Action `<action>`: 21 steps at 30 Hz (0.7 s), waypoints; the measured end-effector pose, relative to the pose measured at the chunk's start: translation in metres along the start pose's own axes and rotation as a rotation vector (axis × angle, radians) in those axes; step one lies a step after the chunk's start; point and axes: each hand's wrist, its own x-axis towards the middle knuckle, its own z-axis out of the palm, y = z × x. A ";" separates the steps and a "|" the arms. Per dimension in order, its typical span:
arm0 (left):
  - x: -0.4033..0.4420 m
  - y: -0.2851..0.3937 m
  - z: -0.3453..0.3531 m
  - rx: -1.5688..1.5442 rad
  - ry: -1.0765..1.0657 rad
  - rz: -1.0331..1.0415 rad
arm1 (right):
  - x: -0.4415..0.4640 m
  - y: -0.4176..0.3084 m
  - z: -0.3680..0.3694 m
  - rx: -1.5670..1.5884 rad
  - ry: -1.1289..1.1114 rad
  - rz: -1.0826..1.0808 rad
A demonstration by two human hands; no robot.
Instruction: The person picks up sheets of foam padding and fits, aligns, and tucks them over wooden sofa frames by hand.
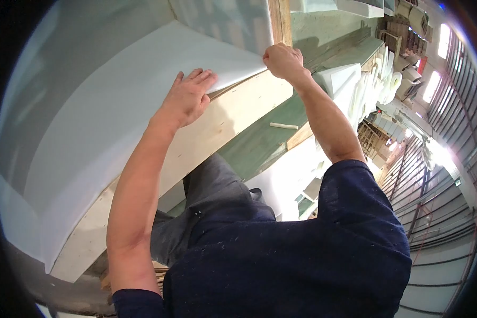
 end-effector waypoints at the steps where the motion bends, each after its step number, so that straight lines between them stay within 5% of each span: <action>1: 0.001 -0.001 0.002 0.003 -0.006 0.003 | -0.002 -0.003 0.000 -0.067 0.006 -0.011; 5: 0.007 -0.005 0.009 0.025 -0.093 -0.005 | -0.014 -0.022 -0.008 -0.169 -0.003 -0.021; 8: 0.003 -0.003 0.009 -0.099 -0.199 -0.044 | -0.032 -0.051 -0.001 -0.023 0.196 -0.156; 11: 0.003 -0.006 0.009 -0.211 -0.238 -0.039 | -0.034 -0.065 0.022 -0.052 -0.089 -0.252; 14: -0.015 -0.015 0.002 -0.243 -0.297 -0.035 | -0.031 -0.063 0.020 -0.020 -0.144 -0.282; 17: -0.042 -0.048 -0.017 -0.415 -0.393 -0.201 | -0.017 -0.077 0.016 0.030 -0.060 -0.253; 21: -0.042 -0.097 -0.021 -0.166 -0.405 -0.368 | 0.047 -0.116 0.038 0.121 -0.016 -0.239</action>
